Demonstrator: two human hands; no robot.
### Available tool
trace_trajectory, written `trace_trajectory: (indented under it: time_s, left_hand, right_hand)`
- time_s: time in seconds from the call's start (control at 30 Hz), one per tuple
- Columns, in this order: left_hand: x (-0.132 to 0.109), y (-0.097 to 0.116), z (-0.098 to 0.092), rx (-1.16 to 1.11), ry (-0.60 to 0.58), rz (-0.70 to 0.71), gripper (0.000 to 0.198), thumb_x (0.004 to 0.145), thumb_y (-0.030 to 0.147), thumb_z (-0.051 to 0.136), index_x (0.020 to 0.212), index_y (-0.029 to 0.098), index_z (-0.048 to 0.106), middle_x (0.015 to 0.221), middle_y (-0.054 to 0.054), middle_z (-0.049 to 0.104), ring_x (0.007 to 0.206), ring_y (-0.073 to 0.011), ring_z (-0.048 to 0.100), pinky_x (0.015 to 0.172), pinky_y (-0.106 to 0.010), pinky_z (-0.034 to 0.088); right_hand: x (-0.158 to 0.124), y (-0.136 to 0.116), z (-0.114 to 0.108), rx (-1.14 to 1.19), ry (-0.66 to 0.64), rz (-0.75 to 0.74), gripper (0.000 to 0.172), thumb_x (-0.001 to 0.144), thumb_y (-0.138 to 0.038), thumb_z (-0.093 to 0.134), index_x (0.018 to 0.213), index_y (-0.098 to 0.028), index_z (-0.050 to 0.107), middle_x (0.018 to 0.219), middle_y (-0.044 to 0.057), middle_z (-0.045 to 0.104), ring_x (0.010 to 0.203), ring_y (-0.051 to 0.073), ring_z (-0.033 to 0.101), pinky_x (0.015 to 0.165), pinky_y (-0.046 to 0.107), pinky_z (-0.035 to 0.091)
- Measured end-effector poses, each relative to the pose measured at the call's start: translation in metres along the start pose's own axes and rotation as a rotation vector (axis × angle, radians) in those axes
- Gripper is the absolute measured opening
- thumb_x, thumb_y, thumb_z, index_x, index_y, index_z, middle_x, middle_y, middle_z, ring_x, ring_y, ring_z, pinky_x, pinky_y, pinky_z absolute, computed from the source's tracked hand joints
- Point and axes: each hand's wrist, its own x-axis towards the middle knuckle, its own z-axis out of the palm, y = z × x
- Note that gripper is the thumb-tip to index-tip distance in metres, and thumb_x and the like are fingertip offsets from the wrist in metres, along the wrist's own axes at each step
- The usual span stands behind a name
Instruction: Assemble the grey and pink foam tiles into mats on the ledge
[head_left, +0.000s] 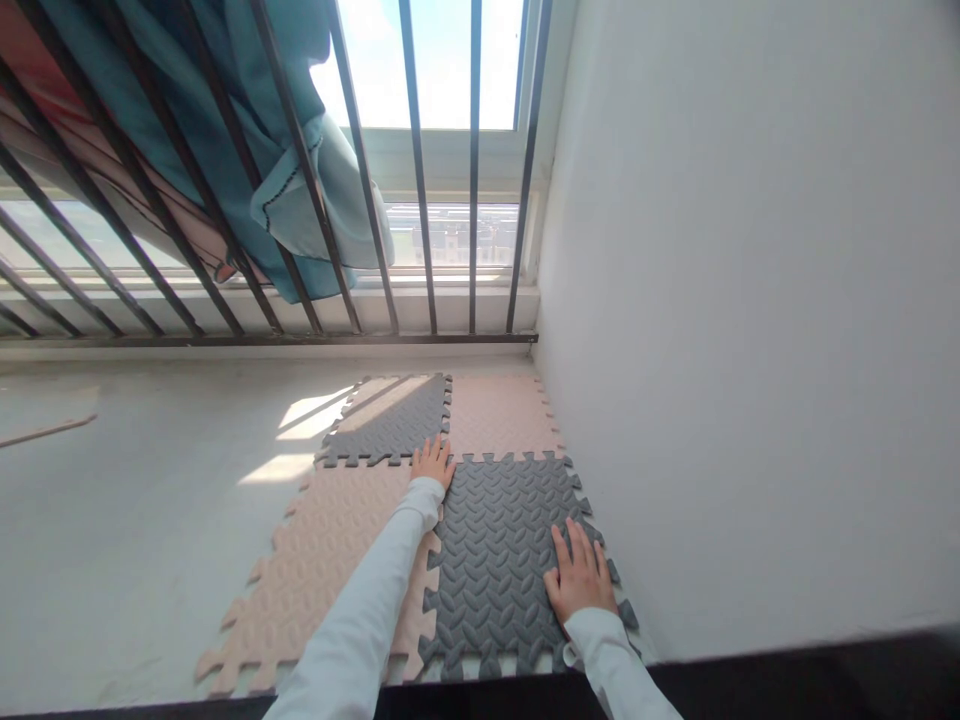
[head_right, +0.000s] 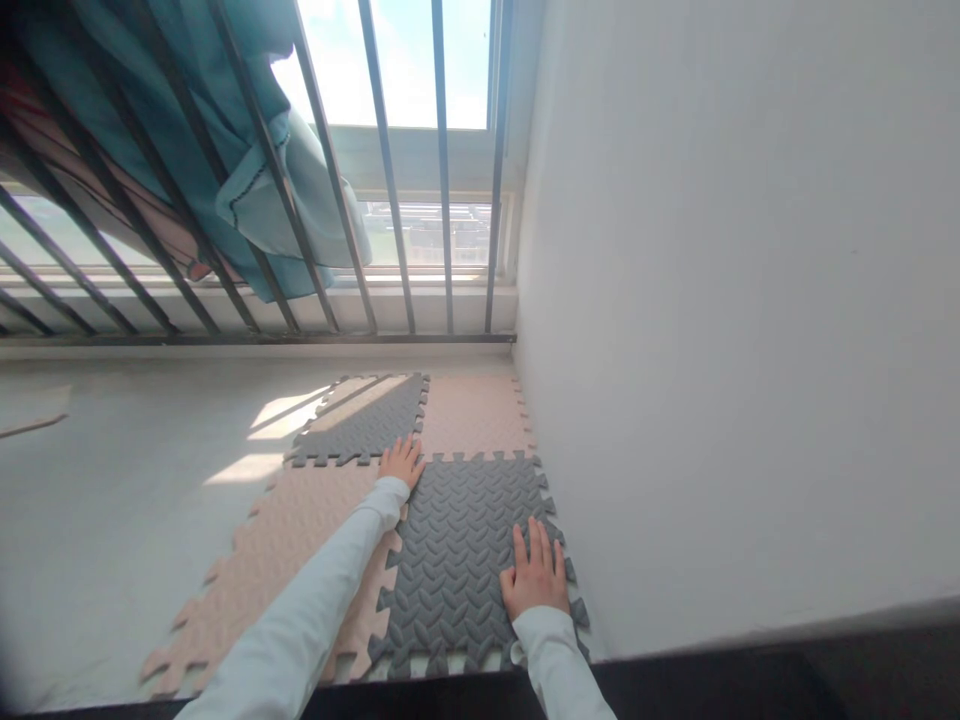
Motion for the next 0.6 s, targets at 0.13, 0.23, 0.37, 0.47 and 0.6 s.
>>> trace_trajectory:
  time_s: [0.13,0.23,0.37,0.47,0.6]
  left_hand:
    - [0.000,-0.003,-0.002,0.005,-0.009,0.023,0.051,0.083,0.037,0.033,0.133,0.025,0.032,0.144,-0.001,0.022,0.132,-0.0240,0.019,0.106,-0.046,0.021]
    - [0.001,-0.004,-0.002,0.009,-0.021,0.035,0.050,0.083,0.037,0.033,0.133,0.029,0.032,0.143,0.000,0.023,0.132,-0.0228,0.019,0.106,-0.045,0.021]
    - [-0.001,-0.009,0.001,0.018,-0.025,0.071,0.057,0.082,0.041,0.035,0.135,0.025,0.026,0.145,-0.002,0.018,0.133,-0.0223,0.016,0.107,-0.043,0.018]
    - [-0.008,-0.017,0.002,0.033,0.027,-0.029,0.062,0.081,0.042,0.036,0.137,0.016,0.022,0.145,-0.009,0.014,0.133,-0.0244,0.015,0.106,-0.042,0.021]
    - [-0.024,-0.034,-0.001,0.073,0.058,-0.156,0.059,0.083,0.041,0.033,0.134,0.012,0.029,0.143,-0.012,0.020,0.131,-0.0263,0.019,0.105,-0.043,0.025]
  right_hand:
    - [0.000,0.000,-0.003,0.002,-0.006,0.002,0.057,0.068,-0.026,0.040,0.125,-0.022,0.046,0.138,0.005,0.035,0.126,0.020,0.029,0.105,0.041,0.014]
    - [0.000,0.000,-0.004,0.005,-0.013,0.000,0.057,0.068,-0.027,0.040,0.124,-0.021,0.046,0.137,0.005,0.035,0.126,0.021,0.030,0.105,0.041,0.014]
    - [0.000,-0.001,-0.009,-0.001,0.002,-0.017,0.055,0.070,-0.026,0.039,0.125,-0.022,0.046,0.137,0.005,0.035,0.126,0.022,0.029,0.105,0.041,0.014]
    - [0.000,-0.001,-0.014,0.003,0.015,-0.022,0.053,0.071,-0.025,0.038,0.124,-0.021,0.046,0.137,0.005,0.037,0.125,0.021,0.031,0.105,0.040,0.015]
    - [0.001,0.000,-0.017,0.018,-0.005,-0.021,0.053,0.071,-0.025,0.039,0.123,-0.021,0.048,0.135,0.006,0.038,0.124,0.020,0.033,0.104,0.040,0.017]
